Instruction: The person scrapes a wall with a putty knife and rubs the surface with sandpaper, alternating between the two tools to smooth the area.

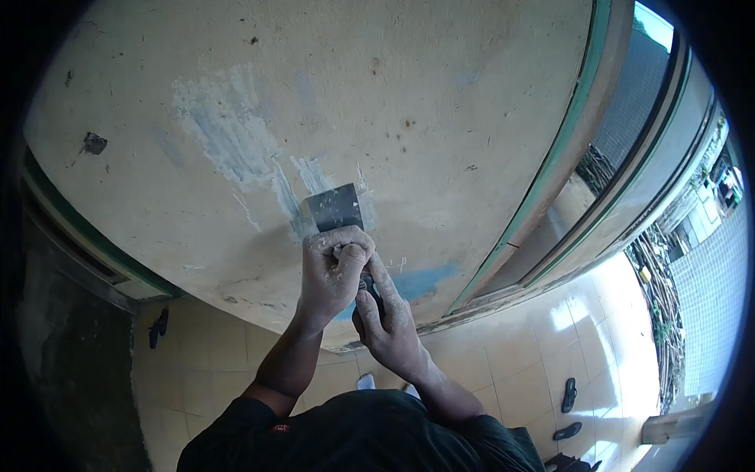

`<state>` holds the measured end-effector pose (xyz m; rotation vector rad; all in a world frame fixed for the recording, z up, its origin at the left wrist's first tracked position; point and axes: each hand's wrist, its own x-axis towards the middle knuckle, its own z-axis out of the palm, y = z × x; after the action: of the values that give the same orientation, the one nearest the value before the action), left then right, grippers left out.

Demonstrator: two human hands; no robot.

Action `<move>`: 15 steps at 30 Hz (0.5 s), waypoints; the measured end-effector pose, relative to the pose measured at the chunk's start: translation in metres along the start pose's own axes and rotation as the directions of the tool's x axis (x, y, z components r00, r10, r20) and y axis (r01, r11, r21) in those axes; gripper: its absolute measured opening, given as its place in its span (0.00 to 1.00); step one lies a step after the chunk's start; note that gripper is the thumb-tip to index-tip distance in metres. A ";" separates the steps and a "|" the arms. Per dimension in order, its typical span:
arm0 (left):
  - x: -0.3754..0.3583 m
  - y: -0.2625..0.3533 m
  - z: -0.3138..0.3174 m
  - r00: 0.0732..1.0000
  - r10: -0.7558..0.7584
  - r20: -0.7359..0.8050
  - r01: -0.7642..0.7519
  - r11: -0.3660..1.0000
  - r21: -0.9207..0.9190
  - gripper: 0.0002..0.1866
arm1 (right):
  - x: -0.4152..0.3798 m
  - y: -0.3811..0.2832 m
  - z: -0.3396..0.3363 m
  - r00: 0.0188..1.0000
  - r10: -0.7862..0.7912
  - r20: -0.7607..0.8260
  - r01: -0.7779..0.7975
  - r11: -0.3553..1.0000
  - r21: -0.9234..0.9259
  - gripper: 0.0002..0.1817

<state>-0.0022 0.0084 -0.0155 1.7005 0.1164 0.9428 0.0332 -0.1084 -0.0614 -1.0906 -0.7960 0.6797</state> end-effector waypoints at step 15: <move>-0.026 -0.020 -0.011 0.999 -0.048 -0.007 0.049 0.982 0.181 0.07 | -0.007 0.018 0.001 0.997 0.028 0.068 -0.024 0.998 -0.062 0.26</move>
<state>-0.0192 0.0109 -0.0457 1.8548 0.2513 0.9209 0.0268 -0.1079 -0.0795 -1.1397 -0.8679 0.7220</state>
